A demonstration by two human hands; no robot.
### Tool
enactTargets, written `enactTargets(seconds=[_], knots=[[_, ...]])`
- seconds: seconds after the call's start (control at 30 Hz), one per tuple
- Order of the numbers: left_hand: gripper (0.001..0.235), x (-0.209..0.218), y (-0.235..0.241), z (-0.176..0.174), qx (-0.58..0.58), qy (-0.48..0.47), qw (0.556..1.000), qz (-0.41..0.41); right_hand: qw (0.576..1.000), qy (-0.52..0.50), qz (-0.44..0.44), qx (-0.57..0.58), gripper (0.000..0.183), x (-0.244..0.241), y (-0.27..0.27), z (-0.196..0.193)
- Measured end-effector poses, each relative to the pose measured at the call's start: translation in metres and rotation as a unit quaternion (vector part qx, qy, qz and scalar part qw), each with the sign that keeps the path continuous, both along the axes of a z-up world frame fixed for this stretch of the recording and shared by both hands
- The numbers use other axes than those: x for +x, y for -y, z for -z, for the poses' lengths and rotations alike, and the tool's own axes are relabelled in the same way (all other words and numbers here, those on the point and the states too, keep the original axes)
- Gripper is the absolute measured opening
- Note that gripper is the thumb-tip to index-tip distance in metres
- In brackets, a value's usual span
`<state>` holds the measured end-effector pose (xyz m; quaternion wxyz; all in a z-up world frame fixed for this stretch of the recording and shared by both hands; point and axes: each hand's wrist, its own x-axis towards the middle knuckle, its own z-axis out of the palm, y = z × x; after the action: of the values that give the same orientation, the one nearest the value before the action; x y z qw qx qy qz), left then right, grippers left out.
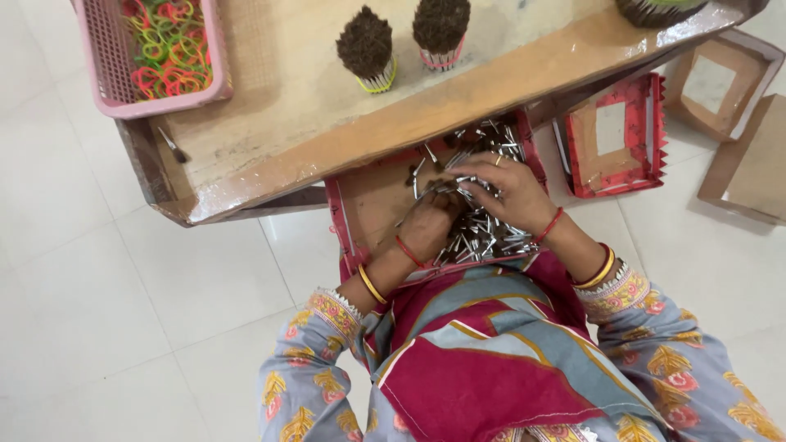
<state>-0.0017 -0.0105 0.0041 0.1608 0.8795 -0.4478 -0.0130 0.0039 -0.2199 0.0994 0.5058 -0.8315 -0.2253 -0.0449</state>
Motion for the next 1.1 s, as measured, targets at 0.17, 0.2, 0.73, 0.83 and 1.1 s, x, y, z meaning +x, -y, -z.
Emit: enactTargets(seconds=[0.17,0.2,0.73,0.83,1.1], knots=[[0.045,0.002,-0.008,-0.014,-0.142,-0.301,0.927,-0.171,0.994,0.034,-0.102,-0.027,0.046,0.001,-0.013,0.005],[0.048,-0.001,-0.009,-0.003,-0.217,-0.340,0.888,-0.218,0.997,-0.024,-0.072,-0.027,0.033,0.000,-0.018,0.016],[0.062,-0.013,-0.013,0.020,-0.492,-0.709,0.420,-0.282,0.973,-0.020,-0.161,-0.163,0.110,0.003,-0.049,0.012],[0.059,-0.013,-0.020,0.004,-0.573,-0.703,0.384,-0.175,0.971,0.069,-0.186,-0.135,0.116,0.004,-0.052,-0.004],[0.068,-0.017,-0.024,-0.010,-0.567,-0.677,0.433,-0.181,0.975,0.015,-0.168,-0.142,0.102,0.003,-0.058,0.004]])
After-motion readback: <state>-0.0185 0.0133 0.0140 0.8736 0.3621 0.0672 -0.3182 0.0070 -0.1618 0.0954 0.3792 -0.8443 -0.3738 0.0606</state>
